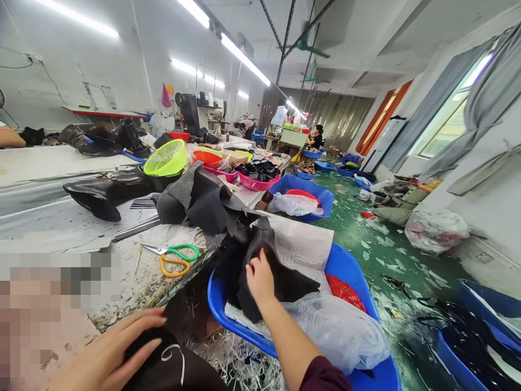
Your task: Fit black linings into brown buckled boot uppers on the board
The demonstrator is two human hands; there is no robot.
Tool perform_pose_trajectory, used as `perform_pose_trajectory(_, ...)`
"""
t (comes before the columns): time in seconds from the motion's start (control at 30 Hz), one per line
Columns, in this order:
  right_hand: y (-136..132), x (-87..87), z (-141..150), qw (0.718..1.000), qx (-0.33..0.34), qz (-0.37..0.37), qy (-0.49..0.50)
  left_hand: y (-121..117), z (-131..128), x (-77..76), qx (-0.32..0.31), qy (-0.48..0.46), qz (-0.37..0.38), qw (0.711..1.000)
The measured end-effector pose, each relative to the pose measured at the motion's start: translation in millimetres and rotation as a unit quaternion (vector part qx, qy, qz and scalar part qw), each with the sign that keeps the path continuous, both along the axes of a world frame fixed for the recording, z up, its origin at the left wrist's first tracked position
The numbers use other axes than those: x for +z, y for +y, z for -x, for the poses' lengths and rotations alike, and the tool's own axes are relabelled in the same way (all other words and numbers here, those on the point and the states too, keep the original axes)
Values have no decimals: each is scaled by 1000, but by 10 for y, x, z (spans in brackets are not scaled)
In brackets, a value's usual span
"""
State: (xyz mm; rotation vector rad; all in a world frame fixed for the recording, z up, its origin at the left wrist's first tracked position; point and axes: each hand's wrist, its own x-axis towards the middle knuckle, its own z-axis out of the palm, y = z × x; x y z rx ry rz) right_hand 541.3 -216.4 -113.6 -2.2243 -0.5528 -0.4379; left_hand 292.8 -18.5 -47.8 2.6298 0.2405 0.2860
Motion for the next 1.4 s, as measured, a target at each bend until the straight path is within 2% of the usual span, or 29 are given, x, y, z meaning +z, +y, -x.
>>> perform_pose_trajectory(0.07, 80, -130, 260, 996, 56, 51, -41, -144, -397, 128, -29, 47, 44, 997)
perform_pose_trajectory(0.13, 122, -241, 448, 986, 95, 93, -96, -299, -764, 177, -79, 89, 86, 989)
perform_pose_trajectory(0.17, 135, -277, 517, 981, 108, 104, -120, -370, -925, 165, -105, 112, 102, 983)
perform_pose_trajectory(0.23, 143, -301, 613, 976, 120, 103, -148, -482, -1189, 83, -109, 125, 120, 979)
perform_pose_trajectory(0.37, 3, -188, 557, 978, 140, 124, -90, -538, -1479, -119, -92, 133, 160, 974)
perform_pose_trajectory(0.43, -193, -95, 326, 985, 103, 136, -42, -505, -1524, -152, -74, 122, 165, 976)
perform_pose_trajectory(0.53, -569, 19, -170, 990, -37, 131, 21, -449, -1532, -122, -44, 106, 172, 979)
perform_pose_trajectory(0.63, -785, 67, -475, 984, -116, 125, 52, -441, -1538, -84, -27, 104, 184, 977)
perform_pose_trajectory(0.7, -754, 71, -469, 986, -99, 128, 48, -466, -1551, -82, -23, 101, 192, 976)
perform_pose_trajectory(0.8, -593, 63, -338, 988, 19, 147, 36, -503, -1565, -94, -20, 91, 203, 975)
perform_pose_trajectory(0.87, -567, 63, -338, 988, 45, 141, 52, -499, -1559, -95, -16, 84, 209, 974)
perform_pose_trajectory(1.03, -883, 115, -640, 985, -105, 88, 106, -386, -1519, -100, 2, 62, 223, 973)
perform_pose_trajectory(1.1, -919, 121, -671, 983, -138, 67, 100, -351, -1515, -123, 8, 46, 242, 969)
perform_pose_trajectory(1.17, -808, 83, -612, 986, -126, 54, 93, -346, -1518, -155, 10, 31, 269, 963)
perform_pose_trajectory(1.23, -622, 0, -524, 990, -85, 49, 104, -358, -1515, -173, 9, 17, 293, 956)
perform_pose_trajectory(1.3, -479, -96, -474, 988, -68, 44, 131, -359, -1486, -146, 12, -13, 296, 955)
perform_pose_trajectory(1.4, -483, -154, -514, 979, -127, 23, 157, -300, -1367, 35, 37, -113, 251, 961)
